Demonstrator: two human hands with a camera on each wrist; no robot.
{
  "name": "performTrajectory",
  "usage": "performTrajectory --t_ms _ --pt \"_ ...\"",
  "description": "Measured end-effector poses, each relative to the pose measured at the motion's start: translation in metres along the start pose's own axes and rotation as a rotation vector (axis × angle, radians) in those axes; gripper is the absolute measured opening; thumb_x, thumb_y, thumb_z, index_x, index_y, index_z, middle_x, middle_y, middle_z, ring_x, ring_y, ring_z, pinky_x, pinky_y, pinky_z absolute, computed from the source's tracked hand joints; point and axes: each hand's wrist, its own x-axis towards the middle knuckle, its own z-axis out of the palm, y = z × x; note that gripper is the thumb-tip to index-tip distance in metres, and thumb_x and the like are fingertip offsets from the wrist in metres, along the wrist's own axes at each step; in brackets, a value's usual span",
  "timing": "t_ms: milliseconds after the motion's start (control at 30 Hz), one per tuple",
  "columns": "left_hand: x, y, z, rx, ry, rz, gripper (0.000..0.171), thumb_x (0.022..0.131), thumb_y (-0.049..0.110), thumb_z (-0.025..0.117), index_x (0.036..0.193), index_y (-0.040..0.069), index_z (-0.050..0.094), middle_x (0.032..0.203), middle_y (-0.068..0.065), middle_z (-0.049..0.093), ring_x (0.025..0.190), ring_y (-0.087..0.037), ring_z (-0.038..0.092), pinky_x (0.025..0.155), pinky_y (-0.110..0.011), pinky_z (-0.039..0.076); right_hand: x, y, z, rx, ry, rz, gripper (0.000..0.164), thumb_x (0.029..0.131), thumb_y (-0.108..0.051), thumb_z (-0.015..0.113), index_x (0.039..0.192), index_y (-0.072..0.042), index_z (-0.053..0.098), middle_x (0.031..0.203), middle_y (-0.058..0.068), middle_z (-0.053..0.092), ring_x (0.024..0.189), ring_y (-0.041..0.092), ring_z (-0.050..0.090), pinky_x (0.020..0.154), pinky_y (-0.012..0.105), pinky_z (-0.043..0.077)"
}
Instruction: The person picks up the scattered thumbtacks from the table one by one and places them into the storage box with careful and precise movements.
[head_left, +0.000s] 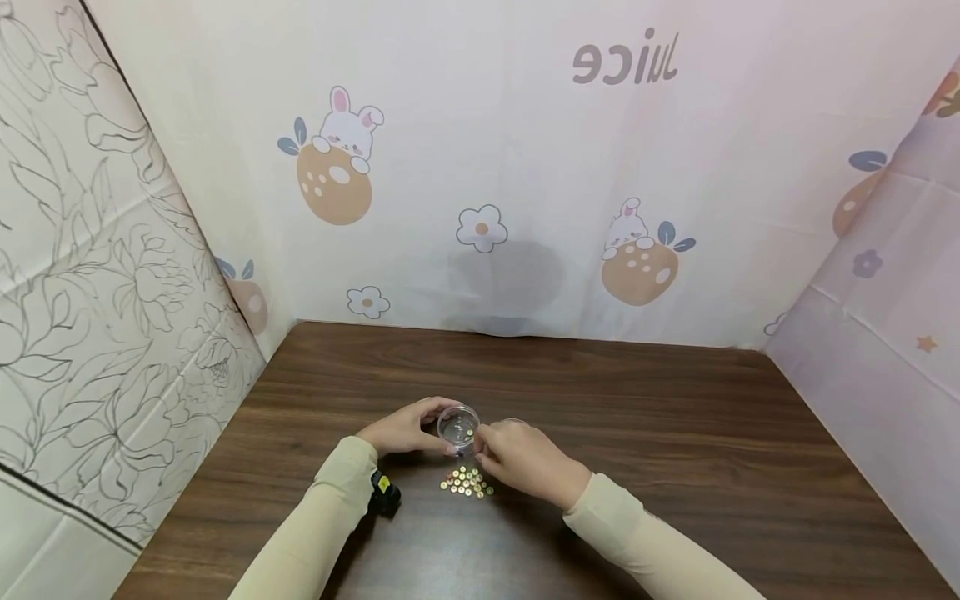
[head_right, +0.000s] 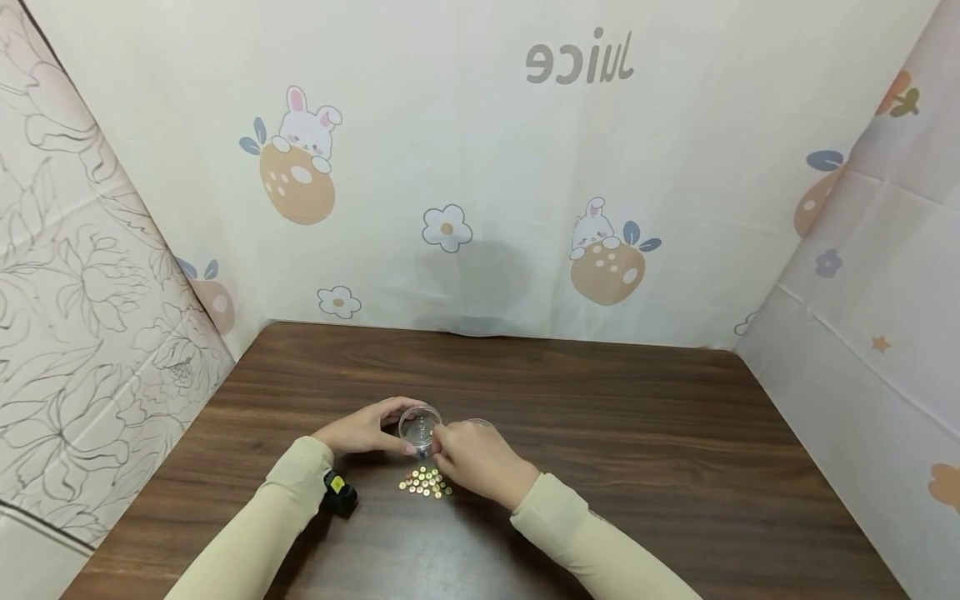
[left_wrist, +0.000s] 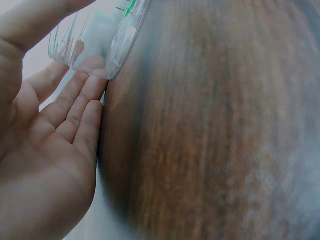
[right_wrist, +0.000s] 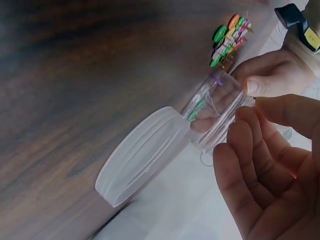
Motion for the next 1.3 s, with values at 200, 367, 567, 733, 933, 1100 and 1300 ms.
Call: performTrajectory --t_ms 200,367,567,733,933,1100,1300 --pt "0.0 -0.001 0.0 0.003 0.006 -0.01 0.068 0.077 0.016 0.076 0.136 0.008 0.043 0.129 -0.016 0.05 0.116 -0.028 0.047 0.1 -0.053 0.035 -0.01 -0.004 0.003 -0.029 0.007 -0.065 0.009 0.081 -0.011 0.064 0.076 -0.018 0.06 0.066 -0.013 0.056 0.057 -0.003 0.045 0.049 0.018 0.045" --pt "0.0 -0.001 0.001 -0.008 0.005 -0.015 0.068 0.077 0.016 0.076 0.136 0.008 0.043 0.129 -0.015 0.05 0.115 -0.028 0.047 0.1 -0.053 0.036 -0.017 -0.006 0.006 -0.05 -0.037 -0.057 0.011 0.079 -0.015 0.067 0.074 -0.02 0.058 0.067 -0.013 0.053 0.057 -0.001 0.044 0.046 0.021 0.043" --pt "0.0 -0.001 0.001 0.0 0.002 -0.019 0.068 0.077 0.018 0.077 0.136 0.009 0.044 0.129 -0.015 0.05 0.116 -0.027 0.047 0.1 -0.052 0.036 -0.023 -0.006 0.006 -0.057 -0.094 -0.041 0.012 0.079 -0.019 0.068 0.074 -0.021 0.058 0.068 -0.012 0.051 0.056 -0.001 0.042 0.044 0.021 0.042" --pt "0.001 -0.001 0.0 0.004 0.003 -0.016 0.068 0.077 0.018 0.077 0.136 0.009 0.043 0.13 -0.015 0.049 0.115 -0.028 0.047 0.099 -0.053 0.036 -0.025 -0.007 0.006 -0.044 -0.148 -0.025 0.017 0.08 -0.022 0.07 0.071 -0.02 0.056 0.068 -0.012 0.048 0.056 -0.001 0.04 0.043 0.021 0.04" --pt "0.001 -0.002 0.0 0.008 0.004 -0.019 0.068 0.077 0.019 0.077 0.136 0.01 0.044 0.13 -0.015 0.049 0.115 -0.027 0.047 0.099 -0.053 0.037 -0.027 -0.009 0.006 -0.054 -0.149 -0.024 0.016 0.078 -0.019 0.072 0.072 -0.019 0.057 0.069 -0.011 0.05 0.057 -0.001 0.042 0.045 0.02 0.042" --pt "0.001 -0.002 0.001 0.01 0.007 -0.026 0.067 0.077 0.018 0.077 0.136 0.011 0.044 0.129 -0.014 0.05 0.115 -0.027 0.047 0.099 -0.053 0.036 -0.028 -0.009 0.008 -0.08 -0.135 -0.03 0.014 0.077 -0.016 0.072 0.073 -0.019 0.059 0.07 -0.011 0.052 0.059 0.0 0.044 0.047 0.021 0.044" --pt "0.001 -0.001 0.002 0.016 0.008 -0.017 0.068 0.078 0.019 0.077 0.136 0.01 0.044 0.13 -0.015 0.05 0.116 -0.027 0.047 0.099 -0.054 0.036 -0.028 -0.008 0.012 -0.097 -0.125 -0.038 0.014 0.077 -0.014 0.071 0.073 -0.019 0.059 0.07 -0.011 0.052 0.059 0.0 0.044 0.047 0.02 0.044"
